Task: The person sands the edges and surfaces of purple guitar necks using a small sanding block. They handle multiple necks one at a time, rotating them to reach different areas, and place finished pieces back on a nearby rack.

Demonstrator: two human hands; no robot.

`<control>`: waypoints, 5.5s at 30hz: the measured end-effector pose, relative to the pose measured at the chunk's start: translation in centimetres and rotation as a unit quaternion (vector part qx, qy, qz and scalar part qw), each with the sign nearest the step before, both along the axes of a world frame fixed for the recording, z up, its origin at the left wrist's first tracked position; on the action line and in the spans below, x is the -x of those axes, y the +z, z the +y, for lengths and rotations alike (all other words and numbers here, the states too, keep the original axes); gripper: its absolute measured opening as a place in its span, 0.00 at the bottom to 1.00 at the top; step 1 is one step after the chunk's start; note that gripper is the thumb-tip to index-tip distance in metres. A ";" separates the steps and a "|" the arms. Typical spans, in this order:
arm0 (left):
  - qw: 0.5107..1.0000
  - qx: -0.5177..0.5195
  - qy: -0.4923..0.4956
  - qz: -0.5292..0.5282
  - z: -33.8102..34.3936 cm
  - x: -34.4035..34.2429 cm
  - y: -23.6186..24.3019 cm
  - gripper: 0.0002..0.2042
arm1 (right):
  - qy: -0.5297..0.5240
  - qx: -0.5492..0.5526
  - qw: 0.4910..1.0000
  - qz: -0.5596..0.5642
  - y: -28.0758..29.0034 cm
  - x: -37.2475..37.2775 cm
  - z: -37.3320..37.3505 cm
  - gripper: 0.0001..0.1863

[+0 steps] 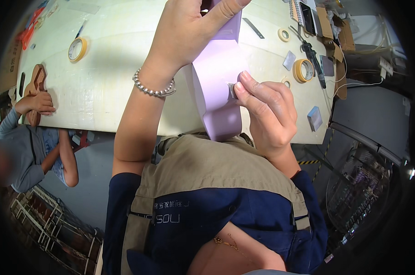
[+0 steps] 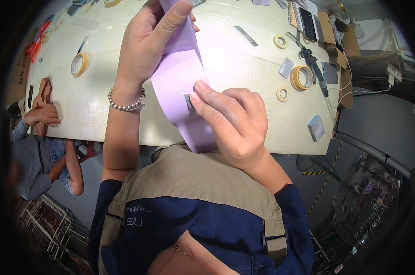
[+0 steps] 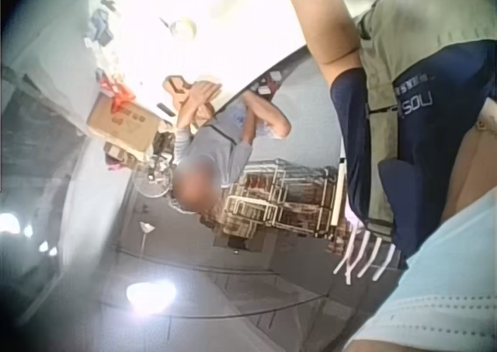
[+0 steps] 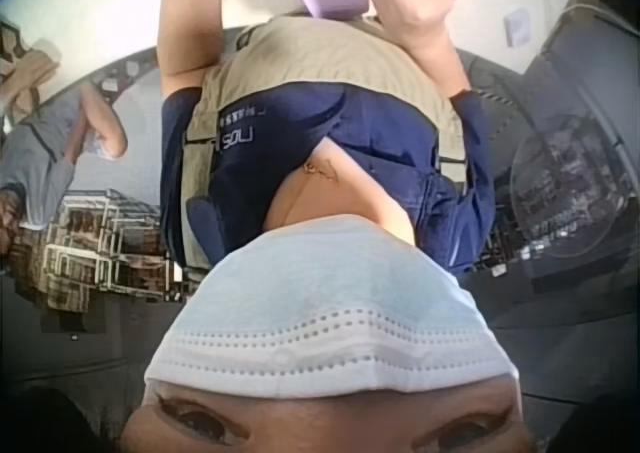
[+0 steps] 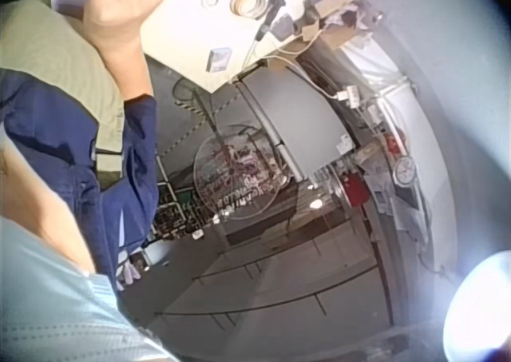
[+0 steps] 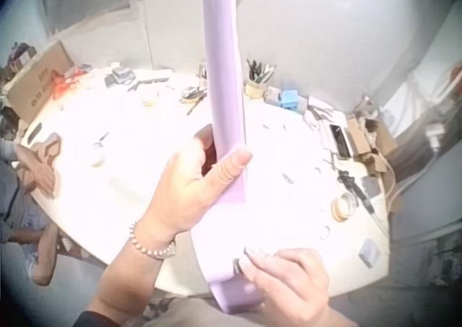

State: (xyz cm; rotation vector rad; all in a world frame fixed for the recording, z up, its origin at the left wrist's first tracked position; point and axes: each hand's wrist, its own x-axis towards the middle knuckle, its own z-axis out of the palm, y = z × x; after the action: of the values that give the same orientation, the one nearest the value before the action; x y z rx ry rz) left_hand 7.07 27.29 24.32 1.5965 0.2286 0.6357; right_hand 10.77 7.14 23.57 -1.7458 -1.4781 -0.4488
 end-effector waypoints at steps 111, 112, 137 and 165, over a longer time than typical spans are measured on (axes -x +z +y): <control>0.994 0.097 -0.018 0.044 1.6 -1.7 -0.6 0.20 | 0.008 0.109 0.989 0.098 2.0 -2.9 1.6 0.19; 0.995 0.092 -0.012 0.047 1.6 -1.7 -0.7 0.19 | 0.028 0.113 0.985 0.129 1.9 -3.1 1.6 0.18; 0.988 0.147 0.049 -0.001 3.4 2.3 -2.2 0.33 | -0.108 0.074 0.750 0.648 -10.7 -7.4 -4.8 0.13; 0.972 0.107 0.199 0.063 6.3 11.0 0.7 0.43 | 0.067 0.265 0.879 0.392 -18.5 -10.3 26.0 0.10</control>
State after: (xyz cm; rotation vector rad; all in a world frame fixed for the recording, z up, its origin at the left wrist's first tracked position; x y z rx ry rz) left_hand -3.97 33.58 25.03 1.3910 0.7027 0.7866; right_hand 21.06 33.15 5.10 -1.8667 -1.1374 0.7445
